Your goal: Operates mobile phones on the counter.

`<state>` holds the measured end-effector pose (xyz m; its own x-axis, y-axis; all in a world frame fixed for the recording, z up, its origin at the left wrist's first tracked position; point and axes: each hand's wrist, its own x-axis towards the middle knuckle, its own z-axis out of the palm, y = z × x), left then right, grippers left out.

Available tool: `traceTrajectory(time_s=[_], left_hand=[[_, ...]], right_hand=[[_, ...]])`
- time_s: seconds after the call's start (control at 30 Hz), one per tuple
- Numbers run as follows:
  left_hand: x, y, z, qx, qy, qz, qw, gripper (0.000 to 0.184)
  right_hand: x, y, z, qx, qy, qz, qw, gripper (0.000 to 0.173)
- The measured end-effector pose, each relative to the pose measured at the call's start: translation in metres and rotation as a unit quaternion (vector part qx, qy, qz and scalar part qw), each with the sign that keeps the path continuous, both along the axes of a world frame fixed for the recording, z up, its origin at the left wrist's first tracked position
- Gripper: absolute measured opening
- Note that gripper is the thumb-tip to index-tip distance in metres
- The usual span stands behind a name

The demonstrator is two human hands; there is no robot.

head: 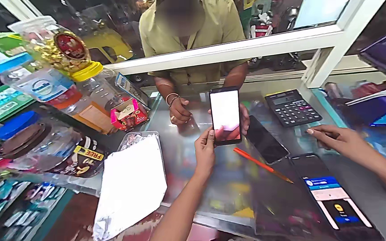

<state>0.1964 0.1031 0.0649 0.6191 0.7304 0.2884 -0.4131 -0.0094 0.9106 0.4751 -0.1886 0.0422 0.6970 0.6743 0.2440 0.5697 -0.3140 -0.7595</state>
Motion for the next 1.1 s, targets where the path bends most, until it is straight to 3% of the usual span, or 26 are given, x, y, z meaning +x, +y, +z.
traceTrajectory(time_s=[0.3,0.37,0.43,0.5,0.57,0.7,1.1], left_hand=[[0.003,0.005,-0.006,-0.008,0.007,0.021,1.0,0.029],[0.006,0.009,-0.006,-0.004,0.009,0.03,1.0,0.029],[0.009,0.01,-0.008,-0.003,0.012,0.035,0.999,0.03],[0.008,0.01,-0.013,-0.003,0.018,0.037,0.999,0.03],[0.008,0.012,-0.016,0.001,0.026,0.04,0.999,0.031],[0.009,0.014,-0.011,0.012,0.032,0.043,0.999,0.031],[0.008,0.007,-0.011,-0.01,0.027,0.04,0.999,0.03]], right_hand=[[-0.012,0.013,0.016,-0.012,0.047,-0.007,0.999,0.034],[-0.033,0.035,0.024,-0.018,0.052,0.015,0.998,0.048],[-0.057,0.062,0.033,-0.053,-0.001,0.034,0.998,0.074],[-0.075,0.087,0.039,-0.135,-0.055,0.042,0.988,0.101],[-0.087,0.108,0.047,-0.226,-0.103,0.041,0.968,0.112],[-0.096,0.13,0.057,-0.32,-0.111,0.031,0.94,0.112],[-0.098,0.126,0.054,-0.315,-0.123,0.024,0.941,0.101]])
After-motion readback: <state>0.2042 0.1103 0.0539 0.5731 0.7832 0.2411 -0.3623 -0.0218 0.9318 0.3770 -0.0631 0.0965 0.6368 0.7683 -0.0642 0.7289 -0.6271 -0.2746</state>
